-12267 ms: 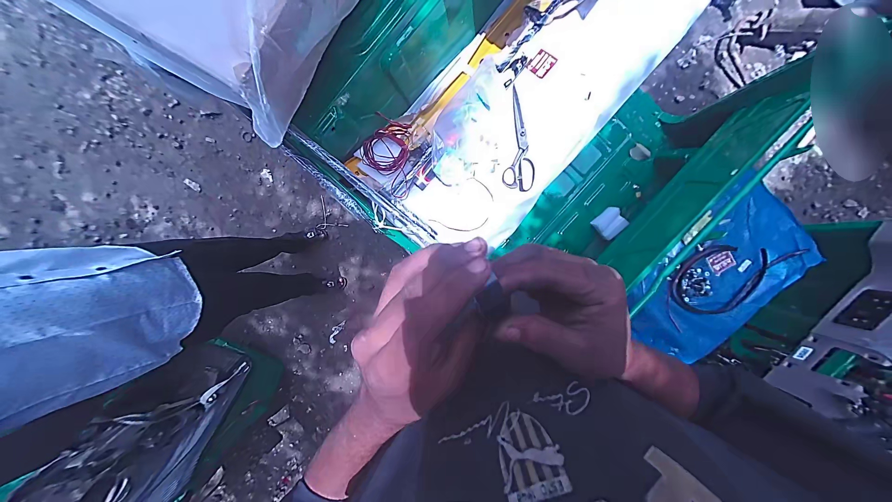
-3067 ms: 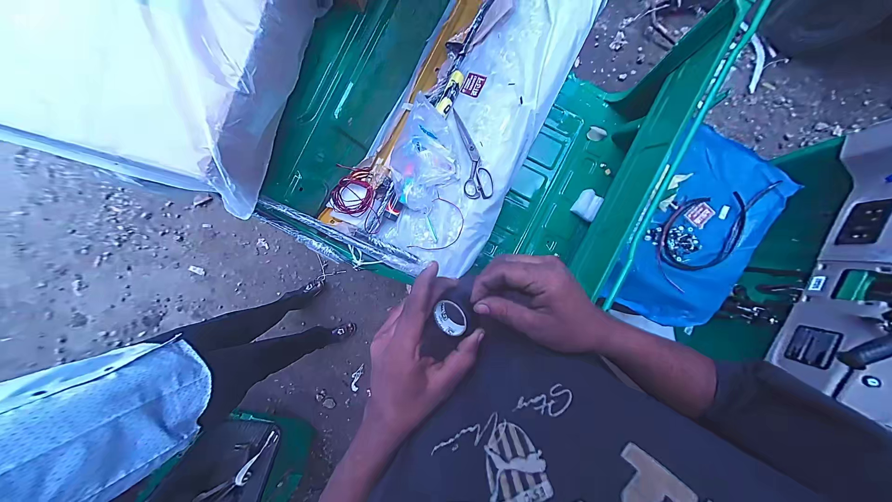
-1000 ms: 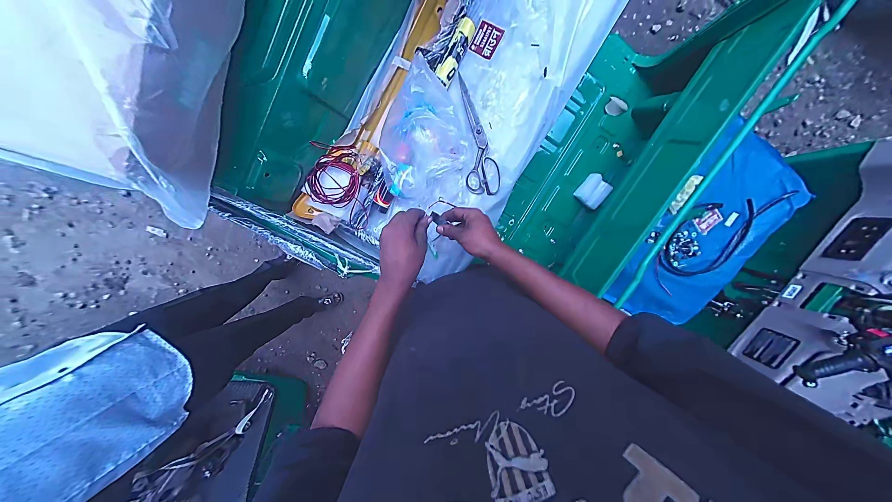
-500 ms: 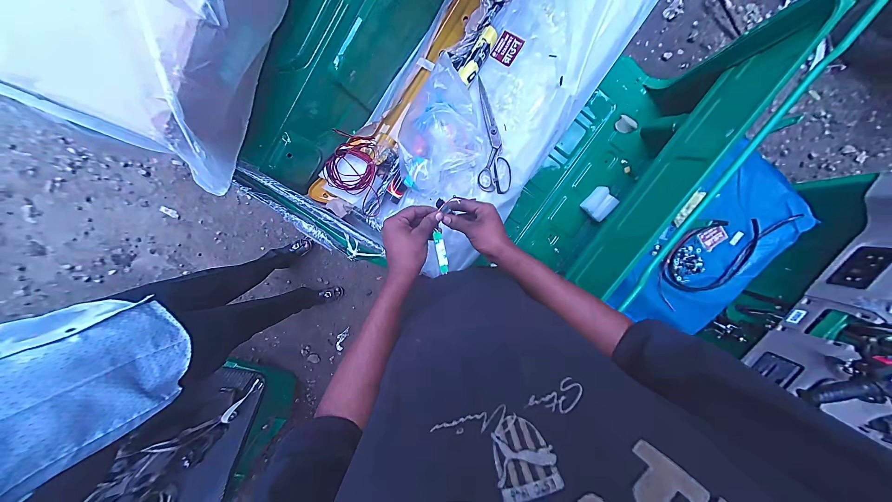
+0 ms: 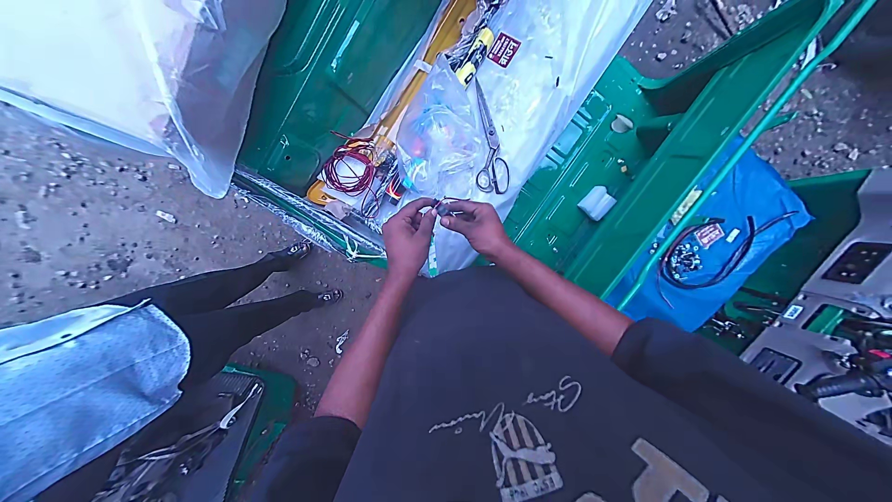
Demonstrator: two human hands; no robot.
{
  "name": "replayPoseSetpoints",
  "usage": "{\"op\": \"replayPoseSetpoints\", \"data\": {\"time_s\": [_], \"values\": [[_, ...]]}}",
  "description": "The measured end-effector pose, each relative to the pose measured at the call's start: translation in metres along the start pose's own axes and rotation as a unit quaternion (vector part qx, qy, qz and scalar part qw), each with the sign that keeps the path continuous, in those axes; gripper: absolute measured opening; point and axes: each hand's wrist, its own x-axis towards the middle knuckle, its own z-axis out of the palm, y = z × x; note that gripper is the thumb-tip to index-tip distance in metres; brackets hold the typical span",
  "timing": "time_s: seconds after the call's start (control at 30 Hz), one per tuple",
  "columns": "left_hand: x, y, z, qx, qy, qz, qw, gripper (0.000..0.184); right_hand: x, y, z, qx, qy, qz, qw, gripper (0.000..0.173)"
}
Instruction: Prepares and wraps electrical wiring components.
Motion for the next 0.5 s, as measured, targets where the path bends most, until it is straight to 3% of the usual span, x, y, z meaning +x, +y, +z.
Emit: {"op": "replayPoseSetpoints", "data": {"time_s": [0.2, 0.33, 0.5], "values": [[0.002, -0.002, -0.004, 0.110, 0.017, 0.047, 0.993, 0.021, -0.001, -0.004, 0.001, -0.008, -0.029, -0.006, 1.000, 0.030], [0.004, -0.003, -0.006, 0.178, -0.011, 0.059, 0.982, 0.025, -0.002, -0.006, 0.003, -0.035, -0.041, -0.005, 0.999, 0.024], [0.004, -0.004, -0.014, 0.147, -0.035, 0.080, 0.985, 0.024, -0.003, -0.011, 0.001, -0.049, -0.049, -0.003, 0.998, 0.024]]}}
